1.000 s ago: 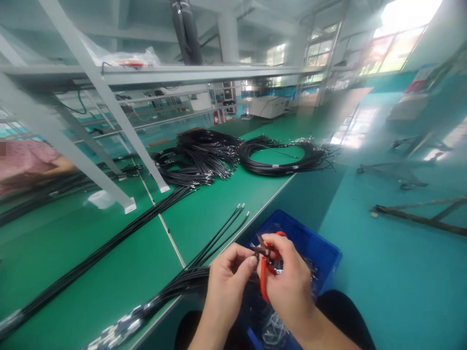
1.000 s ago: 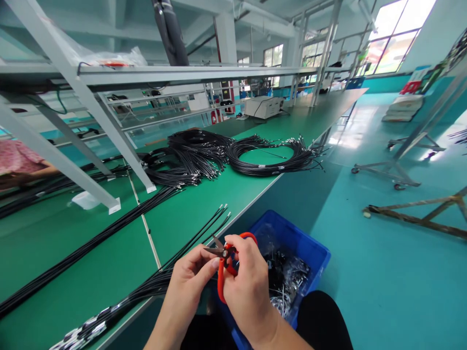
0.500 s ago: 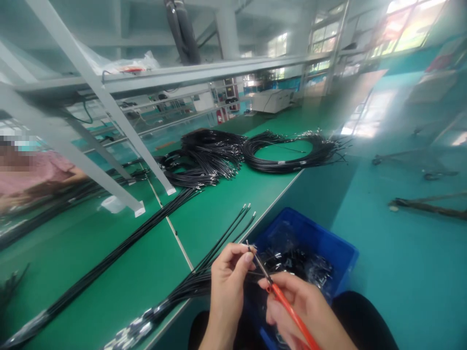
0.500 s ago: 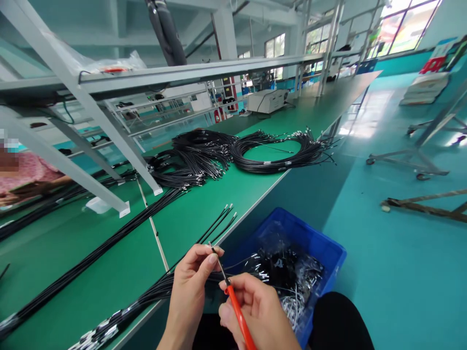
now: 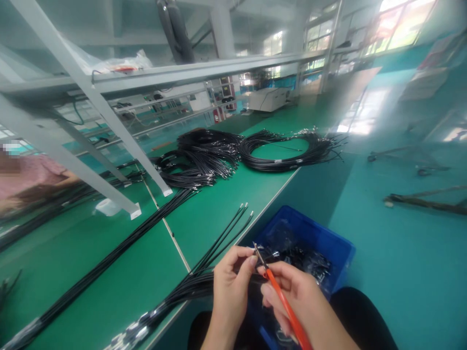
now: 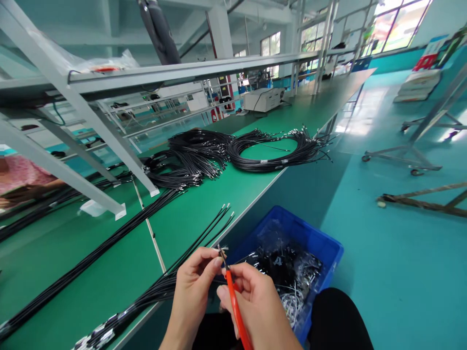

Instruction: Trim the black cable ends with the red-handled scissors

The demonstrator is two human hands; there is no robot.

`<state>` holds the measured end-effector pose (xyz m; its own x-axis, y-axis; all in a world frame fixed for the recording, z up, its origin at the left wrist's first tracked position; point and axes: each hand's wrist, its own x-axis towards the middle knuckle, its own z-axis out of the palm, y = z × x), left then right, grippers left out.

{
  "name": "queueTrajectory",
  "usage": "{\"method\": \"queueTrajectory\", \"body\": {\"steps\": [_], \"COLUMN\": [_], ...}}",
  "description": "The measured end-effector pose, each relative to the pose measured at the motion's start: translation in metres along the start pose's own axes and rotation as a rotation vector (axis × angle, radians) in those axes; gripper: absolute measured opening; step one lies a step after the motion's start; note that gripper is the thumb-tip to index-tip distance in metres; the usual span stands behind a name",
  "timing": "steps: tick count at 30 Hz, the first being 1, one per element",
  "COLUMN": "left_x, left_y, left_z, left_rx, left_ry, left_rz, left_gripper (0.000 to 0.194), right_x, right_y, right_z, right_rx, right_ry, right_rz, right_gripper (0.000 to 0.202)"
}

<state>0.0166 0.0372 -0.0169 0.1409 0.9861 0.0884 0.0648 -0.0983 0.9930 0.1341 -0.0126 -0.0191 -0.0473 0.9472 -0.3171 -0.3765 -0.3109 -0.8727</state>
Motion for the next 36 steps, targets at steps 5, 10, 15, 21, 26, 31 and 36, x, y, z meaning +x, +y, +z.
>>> {"method": "queueTrajectory", "body": {"steps": [5, 10, 15, 21, 26, 31, 36], "left_x": [0.001, 0.002, 0.004, 0.002, -0.001, 0.000, 0.002], "left_y": [-0.003, -0.004, -0.007, -0.005, -0.002, -0.003, -0.002], "left_z": [0.001, 0.001, 0.003, 0.004, 0.005, 0.009, 0.012], "left_rx": [0.077, 0.120, 0.120, 0.122, 0.169, 0.236, 0.326], "left_ry": [-0.003, -0.018, 0.001, 0.023, 0.013, 0.039, 0.050], "left_rz": [0.019, 0.036, 0.030, 0.048, 0.068, 0.099, 0.145], "left_gripper": [0.004, 0.005, 0.006, 0.004, 0.003, 0.005, 0.008], "right_x": [-0.001, -0.004, -0.007, -0.005, -0.001, -0.001, -0.005], "right_y": [-0.004, -0.009, -0.008, -0.008, -0.009, -0.008, 0.002], "right_z": [-0.004, -0.010, -0.018, -0.014, -0.013, -0.017, -0.022], "right_rx": [-0.055, -0.054, 0.022, -0.053, -0.019, 0.040, -0.147], "right_ry": [0.004, -0.043, -0.088, -0.093, -0.098, -0.153, -0.050], "right_rz": [0.038, 0.084, 0.061, 0.113, 0.082, 0.089, 0.081], "right_gripper": [0.026, 0.033, 0.038, 0.033, 0.036, 0.041, 0.021]}}
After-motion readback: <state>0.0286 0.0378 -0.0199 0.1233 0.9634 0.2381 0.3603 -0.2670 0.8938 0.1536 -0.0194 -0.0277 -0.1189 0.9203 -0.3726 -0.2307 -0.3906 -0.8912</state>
